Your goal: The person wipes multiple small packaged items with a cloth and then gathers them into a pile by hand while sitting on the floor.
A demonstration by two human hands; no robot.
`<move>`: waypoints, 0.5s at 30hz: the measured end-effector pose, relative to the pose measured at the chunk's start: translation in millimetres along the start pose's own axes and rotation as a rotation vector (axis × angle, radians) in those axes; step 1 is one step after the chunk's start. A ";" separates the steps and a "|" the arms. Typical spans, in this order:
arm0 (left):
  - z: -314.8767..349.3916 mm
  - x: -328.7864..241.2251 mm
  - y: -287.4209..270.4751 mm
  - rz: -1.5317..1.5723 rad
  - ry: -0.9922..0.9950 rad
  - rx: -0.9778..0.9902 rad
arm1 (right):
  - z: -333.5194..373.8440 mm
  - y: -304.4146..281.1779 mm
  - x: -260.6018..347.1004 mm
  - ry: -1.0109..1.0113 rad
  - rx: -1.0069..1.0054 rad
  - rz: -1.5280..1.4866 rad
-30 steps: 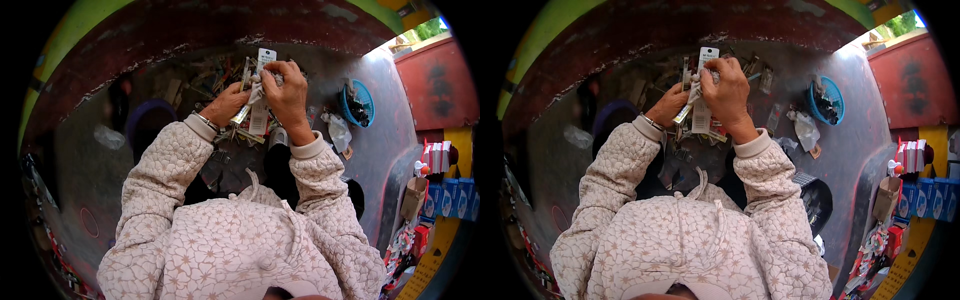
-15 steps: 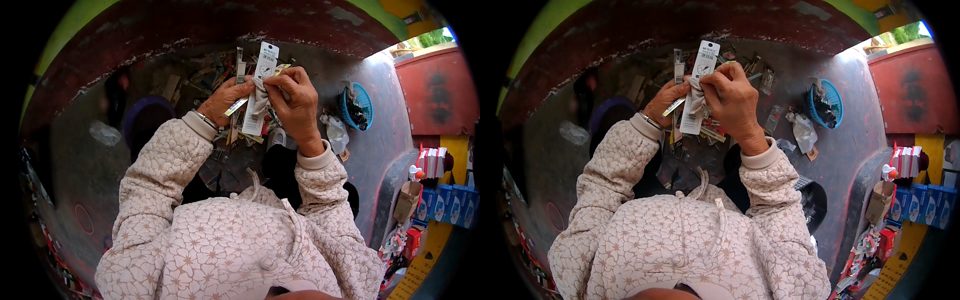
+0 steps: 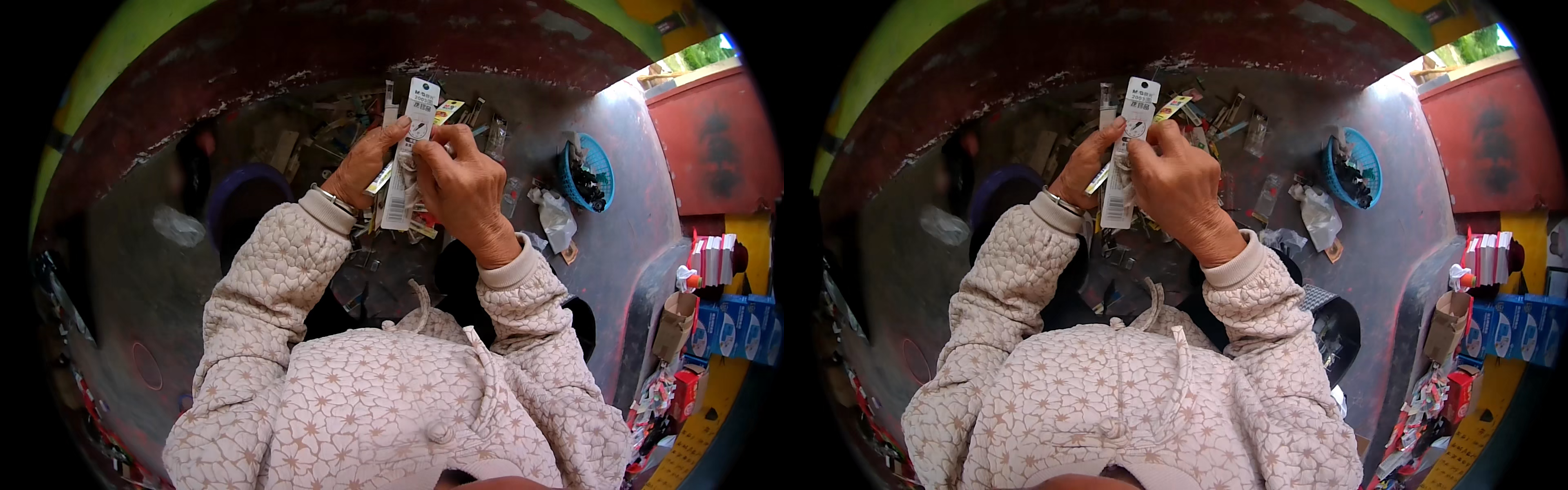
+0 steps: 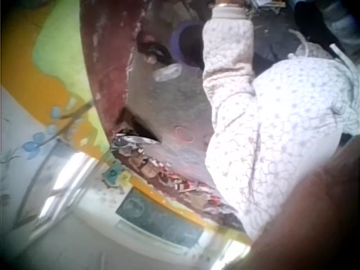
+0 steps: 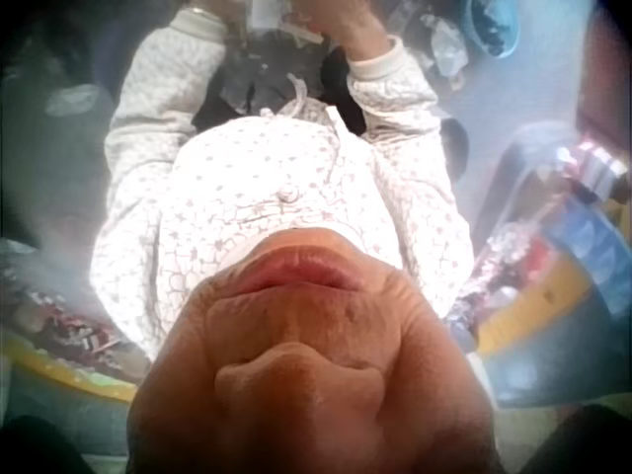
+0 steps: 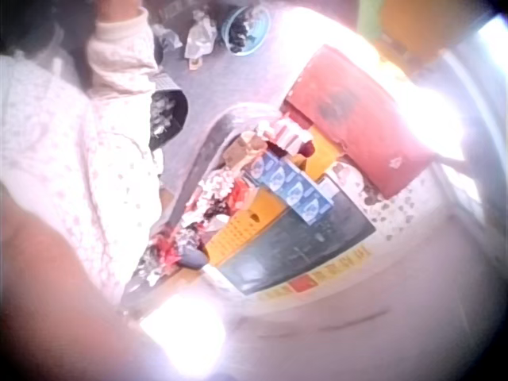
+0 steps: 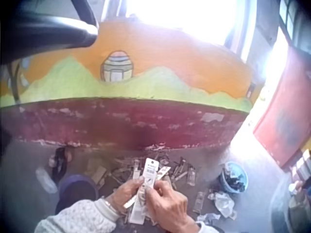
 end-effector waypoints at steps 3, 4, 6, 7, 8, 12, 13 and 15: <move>3.4 -6.7 6.4 -0.152 0.095 -0.044 | -1.8 -1.5 0.7 0.119 -0.014 -0.121; 4.3 -7.3 6.4 -0.192 0.108 -0.060 | -1.1 -0.4 1.3 0.141 -0.003 -0.137; 2.3 -6.3 4.0 -0.233 0.160 -0.099 | 2.4 3.8 2.2 0.155 -0.001 -0.161; 0.9 -7.3 3.2 -0.255 0.190 -0.122 | 5.6 8.5 1.0 0.146 -0.011 -0.173; 0.1 -8.2 4.0 -0.247 0.188 -0.104 | 7.2 11.2 0.7 0.136 -0.020 -0.185; -7.2 -16.2 -4.7 -0.079 0.196 -0.210 | 10.4 9.0 13.6 0.082 0.073 -0.300; -9.8 -20.9 -11.8 -0.099 0.235 -0.271 | 15.0 10.1 17.3 0.046 0.104 -0.327; -8.2 -31.5 -20.4 -0.103 0.271 -0.320 | 21.1 9.1 26.0 -0.043 0.130 -0.320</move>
Point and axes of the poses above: each hand's wrist, its own z-axis away from the middle knuckle, its own y-axis out of the palm, x = y × z, the point moved 3 cm from there along -z, towards the middle knuckle, and after that the axes turned 11 degrees about -x, right-handed, at the moved point
